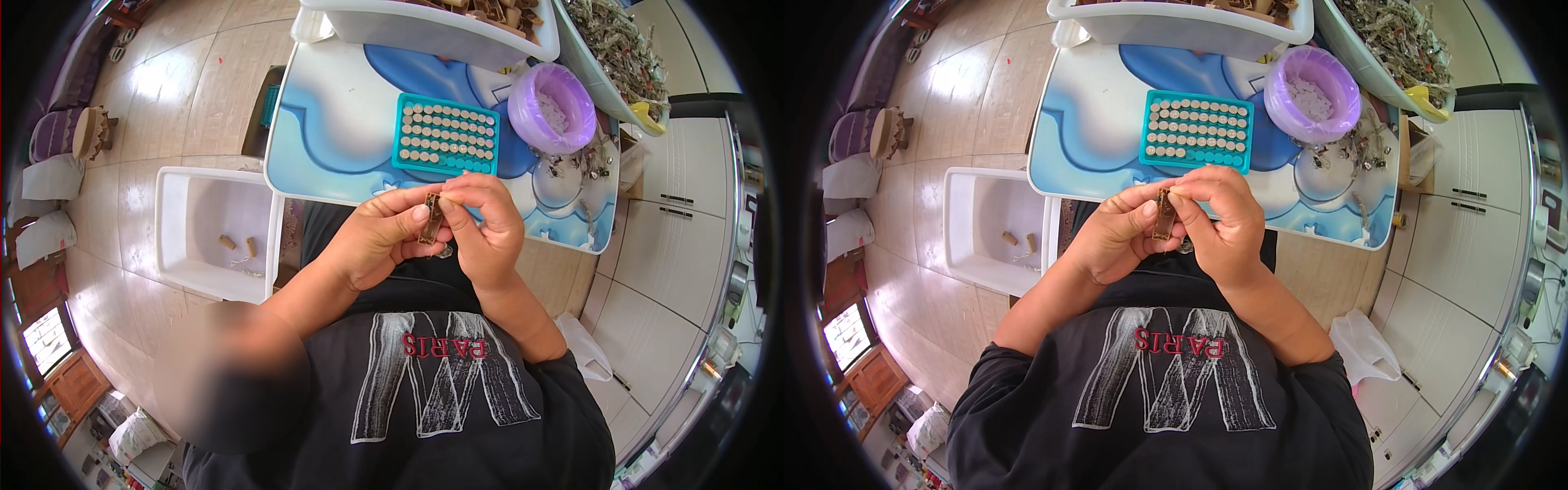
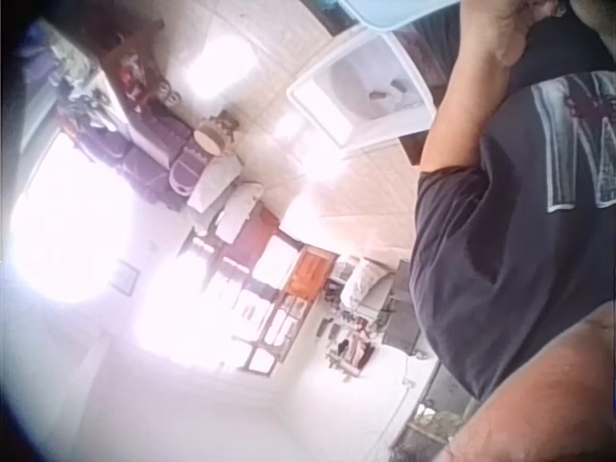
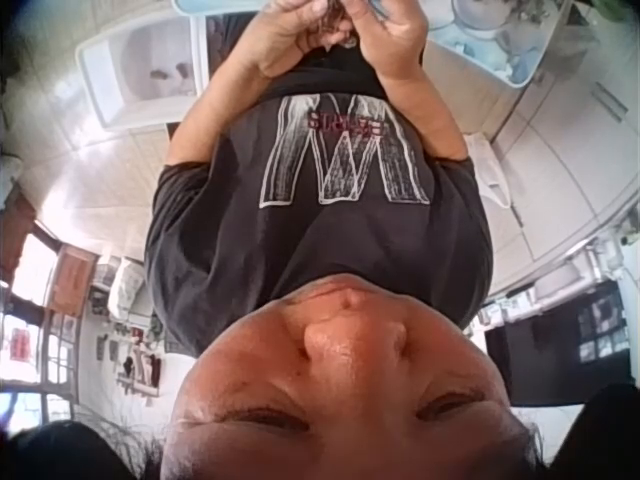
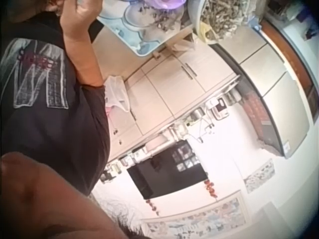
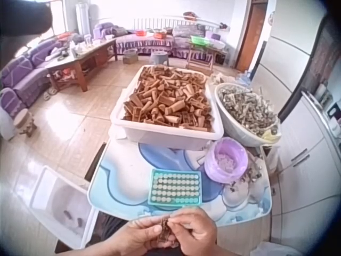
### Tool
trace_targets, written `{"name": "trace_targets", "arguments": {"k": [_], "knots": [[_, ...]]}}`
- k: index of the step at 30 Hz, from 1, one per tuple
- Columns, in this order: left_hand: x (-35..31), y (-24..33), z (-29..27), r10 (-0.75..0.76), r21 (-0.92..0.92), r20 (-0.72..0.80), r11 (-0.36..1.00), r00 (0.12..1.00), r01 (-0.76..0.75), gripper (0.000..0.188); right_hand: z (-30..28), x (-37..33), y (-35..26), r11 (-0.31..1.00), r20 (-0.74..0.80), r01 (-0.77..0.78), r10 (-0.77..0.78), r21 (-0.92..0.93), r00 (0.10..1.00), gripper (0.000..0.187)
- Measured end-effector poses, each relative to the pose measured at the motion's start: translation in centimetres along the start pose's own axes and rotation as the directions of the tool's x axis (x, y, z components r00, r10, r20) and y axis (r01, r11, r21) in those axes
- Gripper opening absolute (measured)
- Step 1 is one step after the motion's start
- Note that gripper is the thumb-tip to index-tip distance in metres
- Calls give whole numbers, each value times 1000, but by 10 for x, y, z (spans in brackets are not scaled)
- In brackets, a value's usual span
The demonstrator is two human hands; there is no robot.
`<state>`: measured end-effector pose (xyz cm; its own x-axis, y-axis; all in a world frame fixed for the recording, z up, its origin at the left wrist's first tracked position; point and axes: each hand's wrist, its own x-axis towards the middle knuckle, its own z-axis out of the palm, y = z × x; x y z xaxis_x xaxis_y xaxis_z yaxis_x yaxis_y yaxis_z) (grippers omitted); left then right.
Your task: Manually assembling small metal or plastic components by stringing them onto a cord.
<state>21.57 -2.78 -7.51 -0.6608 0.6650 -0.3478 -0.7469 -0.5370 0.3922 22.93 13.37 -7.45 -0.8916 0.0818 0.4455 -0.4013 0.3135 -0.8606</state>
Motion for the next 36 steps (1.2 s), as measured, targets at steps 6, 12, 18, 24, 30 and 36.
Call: {"name": "trace_targets", "arguments": {"k": [6,12,18,24,30,36], "knots": [[-4,4,7,23,136,-138,991,990,-4,35,-3,3,-3,978,65,111,-101,-177,993,11],[-3,2,9,46,171,-182,985,982,-15,31,-3,5,-2,951,82,169,-152,-258,985,13],[-4,-1,9,119,168,-177,982,977,-89,28,-2,-4,-7,929,92,199,-179,-312,980,18],[-5,-3,8,141,189,-191,976,971,-105,27,-7,-5,-11,918,180,249,-201,-309,963,16],[-3,-6,10,150,257,-183,961,972,-100,25,1,14,-21,959,79,175,-162,-223,984,14],[-5,-1,12,140,195,-260,977,955,-90,25,-45,5,-26,938,33,59,-74,341,997,19]]}}
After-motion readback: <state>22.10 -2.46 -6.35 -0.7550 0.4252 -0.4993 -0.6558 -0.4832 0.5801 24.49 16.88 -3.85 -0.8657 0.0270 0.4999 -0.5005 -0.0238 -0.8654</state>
